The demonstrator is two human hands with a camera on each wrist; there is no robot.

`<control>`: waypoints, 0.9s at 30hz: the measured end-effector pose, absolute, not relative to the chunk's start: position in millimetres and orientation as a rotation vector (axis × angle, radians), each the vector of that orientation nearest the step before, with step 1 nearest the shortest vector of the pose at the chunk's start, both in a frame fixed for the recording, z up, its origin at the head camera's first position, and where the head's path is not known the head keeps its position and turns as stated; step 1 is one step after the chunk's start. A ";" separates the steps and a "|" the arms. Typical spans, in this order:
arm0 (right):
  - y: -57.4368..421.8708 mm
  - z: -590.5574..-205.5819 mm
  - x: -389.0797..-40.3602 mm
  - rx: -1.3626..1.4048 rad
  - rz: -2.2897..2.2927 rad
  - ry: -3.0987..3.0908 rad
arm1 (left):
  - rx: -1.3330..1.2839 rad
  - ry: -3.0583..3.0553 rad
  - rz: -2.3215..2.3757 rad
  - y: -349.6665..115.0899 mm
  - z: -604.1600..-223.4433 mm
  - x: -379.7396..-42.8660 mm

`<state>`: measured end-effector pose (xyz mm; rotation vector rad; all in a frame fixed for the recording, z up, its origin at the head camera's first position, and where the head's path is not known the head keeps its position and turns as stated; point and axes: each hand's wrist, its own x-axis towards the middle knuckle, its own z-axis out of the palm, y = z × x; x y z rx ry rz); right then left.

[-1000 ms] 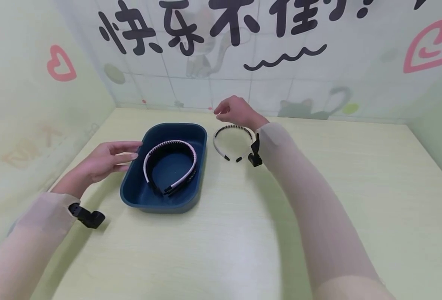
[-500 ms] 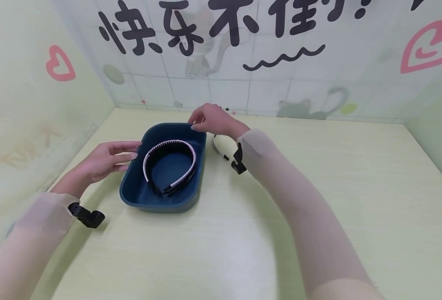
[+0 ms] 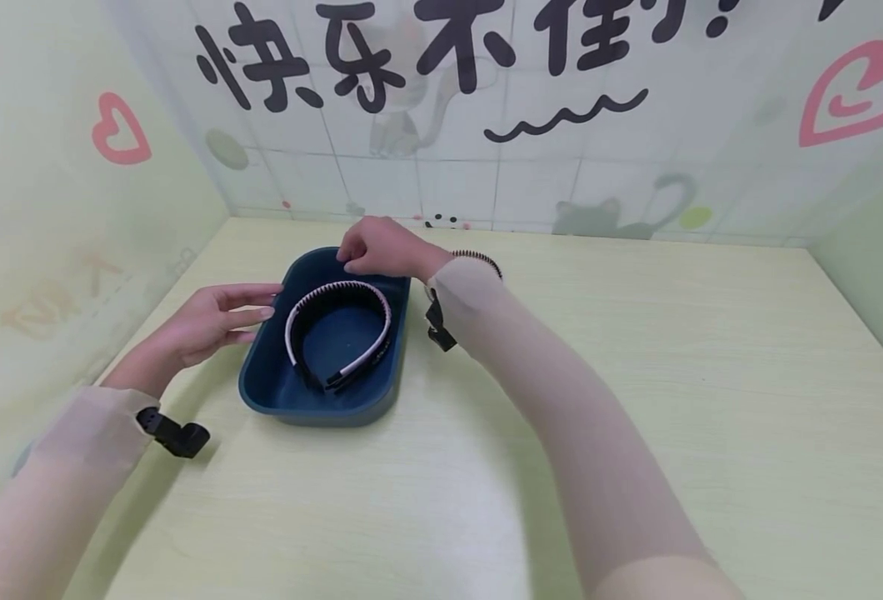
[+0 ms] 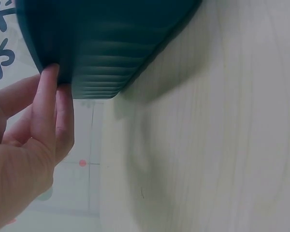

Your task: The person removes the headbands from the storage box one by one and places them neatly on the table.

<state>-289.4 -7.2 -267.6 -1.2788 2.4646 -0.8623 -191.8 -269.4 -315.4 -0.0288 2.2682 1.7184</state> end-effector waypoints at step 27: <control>-48.6 -267.4 -298.7 -1.173 -0.345 2.430 | -0.014 2.245 1.738 -270.5 -315.7 -192.8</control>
